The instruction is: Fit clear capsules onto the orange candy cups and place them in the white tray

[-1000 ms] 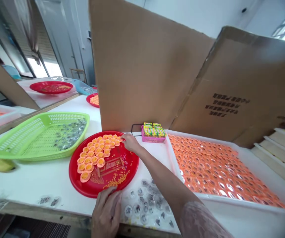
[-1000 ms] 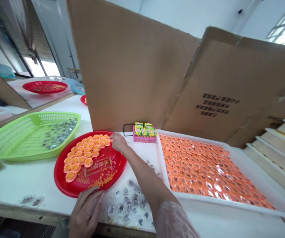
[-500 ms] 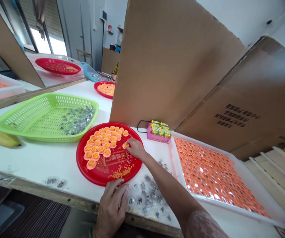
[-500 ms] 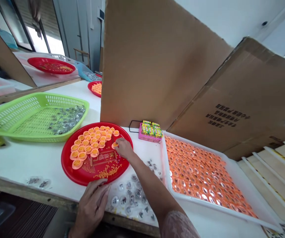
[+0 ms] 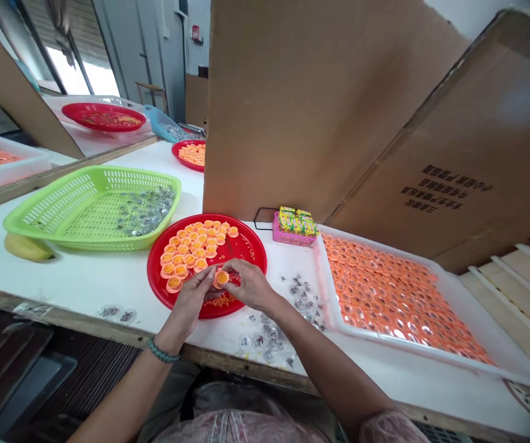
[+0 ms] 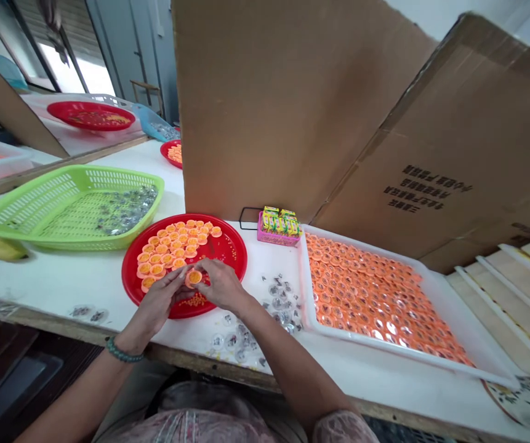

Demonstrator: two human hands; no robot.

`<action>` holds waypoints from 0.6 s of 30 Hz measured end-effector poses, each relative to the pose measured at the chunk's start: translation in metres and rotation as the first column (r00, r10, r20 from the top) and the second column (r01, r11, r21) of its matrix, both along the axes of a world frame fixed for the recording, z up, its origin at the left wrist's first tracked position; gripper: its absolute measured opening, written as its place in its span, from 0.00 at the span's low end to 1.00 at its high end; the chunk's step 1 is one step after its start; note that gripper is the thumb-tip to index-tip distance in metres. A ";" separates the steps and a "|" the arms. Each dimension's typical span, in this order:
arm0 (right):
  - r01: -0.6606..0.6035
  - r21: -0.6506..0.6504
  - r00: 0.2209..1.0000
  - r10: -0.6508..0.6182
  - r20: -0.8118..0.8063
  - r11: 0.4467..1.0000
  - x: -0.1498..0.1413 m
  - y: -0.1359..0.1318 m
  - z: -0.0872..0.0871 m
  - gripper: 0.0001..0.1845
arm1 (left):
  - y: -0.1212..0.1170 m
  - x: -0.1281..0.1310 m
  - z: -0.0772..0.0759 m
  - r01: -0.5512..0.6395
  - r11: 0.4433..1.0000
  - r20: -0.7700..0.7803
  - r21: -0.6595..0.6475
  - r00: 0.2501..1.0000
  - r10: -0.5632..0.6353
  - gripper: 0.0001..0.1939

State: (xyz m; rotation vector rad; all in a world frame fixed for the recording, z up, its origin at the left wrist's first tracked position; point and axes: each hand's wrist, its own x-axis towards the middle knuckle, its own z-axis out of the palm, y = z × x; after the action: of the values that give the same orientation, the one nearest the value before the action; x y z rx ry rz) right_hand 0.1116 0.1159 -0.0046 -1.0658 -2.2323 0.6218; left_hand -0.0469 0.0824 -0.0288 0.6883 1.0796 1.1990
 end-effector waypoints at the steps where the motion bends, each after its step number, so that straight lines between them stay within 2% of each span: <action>1: 0.000 -0.007 1.000 0.000 -0.002 1.000 -0.001 -0.003 -0.001 0.13 | 0.001 0.002 0.000 0.032 0.999 0.060 -0.016 0.998 -0.031 0.17; 3: 0.017 -0.014 1.000 -0.017 -0.022 1.000 -0.003 -0.011 -0.004 0.17 | 0.001 0.005 0.001 0.049 0.996 0.143 -0.068 0.989 -0.039 0.13; 6: 0.054 -0.001 0.996 -0.054 -0.076 0.999 0.004 -0.019 -0.011 0.22 | -0.001 0.008 0.003 0.014 0.988 0.213 -0.154 0.977 0.020 0.08; 8: 0.150 0.027 0.986 -0.148 -0.080 0.988 0.019 -0.021 -0.012 0.20 | -0.002 0.009 0.006 -0.022 0.984 0.229 -0.175 0.971 0.063 0.06; 10: 0.322 0.056 0.943 -0.325 0.071 0.945 0.044 -0.019 -0.012 0.14 | -0.002 0.010 0.011 -0.045 0.983 0.239 -0.181 0.967 0.088 0.05; 12: 0.469 0.095 0.822 -0.473 0.316 0.878 0.073 -0.014 -0.012 0.14 | -0.004 0.013 0.015 -0.041 0.982 0.240 -0.186 0.967 0.086 0.04; 14: 0.509 0.098 0.746 -0.495 0.445 0.855 0.097 -0.008 -0.016 0.12 | -0.006 0.018 0.017 -0.032 0.981 0.237 -0.191 0.968 0.077 0.04; 18: 0.485 0.035 0.745 -0.434 0.507 0.874 0.116 0.000 -0.036 0.06 | -0.011 0.027 0.015 -0.038 0.977 0.197 -0.210 0.977 0.080 0.04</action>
State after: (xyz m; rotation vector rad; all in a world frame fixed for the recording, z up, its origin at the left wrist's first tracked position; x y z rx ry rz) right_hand 0.2277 0.1161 -0.0402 -1.9403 -2.2155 0.2489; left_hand -0.0195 0.0713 -0.0136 0.3664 1.0380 1.1619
